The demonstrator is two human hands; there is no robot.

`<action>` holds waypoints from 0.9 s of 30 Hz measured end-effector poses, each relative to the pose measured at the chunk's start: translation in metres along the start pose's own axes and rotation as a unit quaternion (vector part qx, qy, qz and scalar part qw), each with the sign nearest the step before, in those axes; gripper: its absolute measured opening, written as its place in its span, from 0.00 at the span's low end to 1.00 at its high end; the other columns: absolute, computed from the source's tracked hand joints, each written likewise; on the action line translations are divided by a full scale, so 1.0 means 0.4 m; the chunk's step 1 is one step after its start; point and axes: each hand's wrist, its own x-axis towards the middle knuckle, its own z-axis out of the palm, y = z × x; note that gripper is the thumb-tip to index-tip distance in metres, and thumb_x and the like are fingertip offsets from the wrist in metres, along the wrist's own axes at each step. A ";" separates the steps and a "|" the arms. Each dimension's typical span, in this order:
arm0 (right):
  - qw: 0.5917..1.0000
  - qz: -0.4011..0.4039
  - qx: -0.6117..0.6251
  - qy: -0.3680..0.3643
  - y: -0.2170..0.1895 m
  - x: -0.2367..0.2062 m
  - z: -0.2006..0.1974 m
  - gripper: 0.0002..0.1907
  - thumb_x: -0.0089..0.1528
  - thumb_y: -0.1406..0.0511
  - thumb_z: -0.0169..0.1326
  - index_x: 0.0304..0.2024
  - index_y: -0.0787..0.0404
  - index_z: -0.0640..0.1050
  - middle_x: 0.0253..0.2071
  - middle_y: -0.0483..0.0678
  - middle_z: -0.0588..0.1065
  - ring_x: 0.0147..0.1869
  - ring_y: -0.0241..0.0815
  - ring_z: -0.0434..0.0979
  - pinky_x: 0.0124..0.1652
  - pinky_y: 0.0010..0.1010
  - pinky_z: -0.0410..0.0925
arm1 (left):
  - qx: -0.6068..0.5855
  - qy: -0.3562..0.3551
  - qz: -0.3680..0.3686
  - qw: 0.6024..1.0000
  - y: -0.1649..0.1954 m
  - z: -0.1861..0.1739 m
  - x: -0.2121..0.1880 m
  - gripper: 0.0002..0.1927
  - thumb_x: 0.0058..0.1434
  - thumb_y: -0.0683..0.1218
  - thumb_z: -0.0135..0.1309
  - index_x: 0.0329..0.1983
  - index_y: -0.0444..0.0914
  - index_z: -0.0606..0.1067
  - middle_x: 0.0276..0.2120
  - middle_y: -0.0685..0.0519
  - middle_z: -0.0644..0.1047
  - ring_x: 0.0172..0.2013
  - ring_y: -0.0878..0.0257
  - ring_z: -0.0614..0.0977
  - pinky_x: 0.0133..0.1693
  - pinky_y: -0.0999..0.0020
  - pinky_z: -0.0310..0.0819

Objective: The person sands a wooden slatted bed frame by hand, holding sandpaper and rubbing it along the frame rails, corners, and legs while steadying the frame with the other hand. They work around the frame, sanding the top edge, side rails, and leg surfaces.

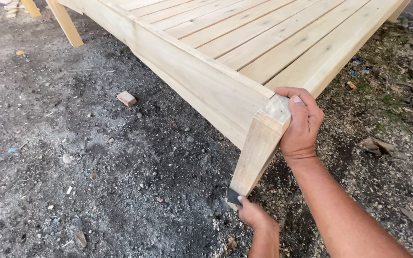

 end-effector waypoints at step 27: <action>0.999 0.025 0.024 0.011 0.009 -0.004 0.005 0.18 0.69 0.64 0.41 0.45 0.69 0.80 0.38 0.46 0.77 0.42 0.33 0.71 0.45 0.25 0.66 | 0.140 -0.263 0.535 0.791 -0.067 0.070 -0.130 0.32 0.73 0.50 0.38 0.78 0.37 0.51 0.79 0.45 0.51 0.78 0.55 0.41 0.72 0.56 0.31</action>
